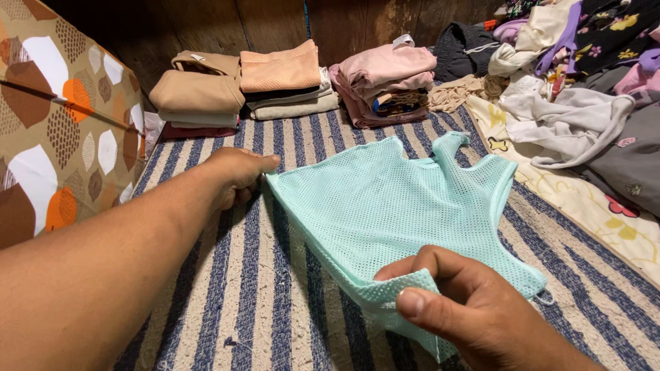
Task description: The person picks up a light orange tank top and a light blue tank top from a pile of clothes, spreads them out on a striped surface, and folds each one by hand into a rectangular shape.
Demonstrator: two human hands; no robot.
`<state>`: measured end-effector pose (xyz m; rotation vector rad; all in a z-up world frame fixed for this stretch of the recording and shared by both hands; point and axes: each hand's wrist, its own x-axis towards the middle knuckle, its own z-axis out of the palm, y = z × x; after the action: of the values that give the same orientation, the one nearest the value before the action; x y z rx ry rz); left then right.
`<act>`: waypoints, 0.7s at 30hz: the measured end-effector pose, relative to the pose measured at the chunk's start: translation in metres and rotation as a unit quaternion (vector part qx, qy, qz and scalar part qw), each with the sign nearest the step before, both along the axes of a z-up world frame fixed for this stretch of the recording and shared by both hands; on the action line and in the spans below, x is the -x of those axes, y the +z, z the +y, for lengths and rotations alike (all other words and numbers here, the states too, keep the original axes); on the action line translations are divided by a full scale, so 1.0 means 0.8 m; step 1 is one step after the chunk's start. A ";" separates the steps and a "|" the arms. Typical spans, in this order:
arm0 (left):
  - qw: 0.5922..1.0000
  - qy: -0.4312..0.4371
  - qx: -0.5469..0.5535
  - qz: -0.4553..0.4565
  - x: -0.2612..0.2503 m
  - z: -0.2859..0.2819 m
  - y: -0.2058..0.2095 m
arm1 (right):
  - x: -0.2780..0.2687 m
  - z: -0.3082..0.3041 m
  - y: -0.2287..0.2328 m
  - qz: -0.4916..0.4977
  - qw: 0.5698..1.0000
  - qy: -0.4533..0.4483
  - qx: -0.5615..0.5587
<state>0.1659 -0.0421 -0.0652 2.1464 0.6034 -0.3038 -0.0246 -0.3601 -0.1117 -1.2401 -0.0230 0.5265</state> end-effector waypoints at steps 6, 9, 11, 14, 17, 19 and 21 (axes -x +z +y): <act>0.982 0.010 0.181 -0.056 0.010 0.000 -0.004 | -0.004 -0.006 -0.004 0.059 0.989 -0.055 -0.124; 0.985 -0.072 0.115 -0.107 0.012 0.005 -0.012 | -0.005 -0.008 0.005 0.060 0.985 -0.085 -0.139; 0.983 -0.126 0.051 -0.125 0.004 0.008 -0.017 | -0.001 -0.007 0.012 0.049 0.980 -0.080 -0.173; 0.972 -0.183 -0.055 -0.138 -0.007 0.011 -0.020 | 0.001 -0.008 0.019 0.041 0.979 -0.078 -0.183; 0.938 -0.264 -0.173 -0.144 -0.011 0.006 -0.014 | 0.002 -0.011 0.020 0.039 0.980 -0.095 -0.168; 0.931 -0.301 -0.180 -0.099 -0.010 -0.002 -0.007 | 0.003 -0.015 0.019 0.048 0.980 -0.101 -0.165; 0.923 -0.317 -0.208 -0.061 -0.007 -0.007 0.003 | 0.002 -0.017 0.018 0.045 0.980 -0.091 -0.173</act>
<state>0.1719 -0.0479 -0.0627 2.7138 -0.1422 -0.4109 -0.0263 -0.3736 -0.0975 -0.8666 0.0715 0.3984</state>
